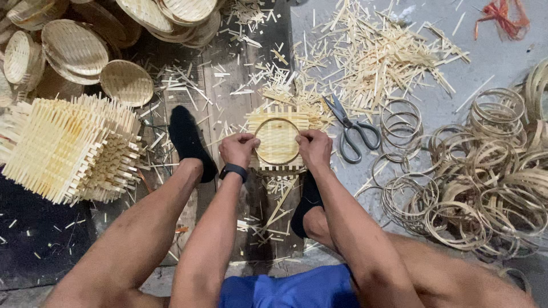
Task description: The person sits on the floor and weaves small, round bamboo baskets. They place a bamboo ring onto a square woven base, tuck the loose ends of the base into the ring, and use shears to trim the excess material flush with the ring. The finished baskets are stacked in a pile to the left.
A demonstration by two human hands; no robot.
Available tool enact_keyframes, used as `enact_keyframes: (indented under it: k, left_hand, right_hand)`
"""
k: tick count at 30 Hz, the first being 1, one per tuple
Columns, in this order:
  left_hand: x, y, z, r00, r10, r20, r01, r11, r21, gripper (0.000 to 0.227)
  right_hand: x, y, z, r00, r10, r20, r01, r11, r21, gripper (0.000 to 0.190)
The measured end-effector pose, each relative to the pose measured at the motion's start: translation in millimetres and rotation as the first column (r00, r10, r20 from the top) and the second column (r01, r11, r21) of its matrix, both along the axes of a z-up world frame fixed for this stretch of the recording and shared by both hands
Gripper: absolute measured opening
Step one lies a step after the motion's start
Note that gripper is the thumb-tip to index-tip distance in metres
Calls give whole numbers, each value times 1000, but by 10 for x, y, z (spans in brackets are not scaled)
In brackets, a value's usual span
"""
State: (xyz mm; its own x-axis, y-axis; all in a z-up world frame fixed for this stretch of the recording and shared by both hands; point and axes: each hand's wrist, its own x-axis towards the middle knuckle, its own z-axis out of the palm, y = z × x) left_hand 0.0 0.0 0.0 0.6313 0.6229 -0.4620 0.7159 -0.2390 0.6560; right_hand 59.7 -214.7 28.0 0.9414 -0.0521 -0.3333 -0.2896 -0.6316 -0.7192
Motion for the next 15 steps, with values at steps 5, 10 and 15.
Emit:
enact_keyframes:
  k: [5,10,15]
  left_hand:
    - [20,-1,51,998,-17,63,19,1000,-23,19]
    - [41,31,-2,998,3,67,3,995,-98,17]
    - [58,104,-57,996,-84,12,83,996,12,22]
  right_hand:
    - [-12,3,42,999,-39,-5,39,999,14,21]
    - [-18,-8,13,999,-49,22,48,998,49,20]
    - [-50,0,-40,998,-59,25,58,997,45,21]
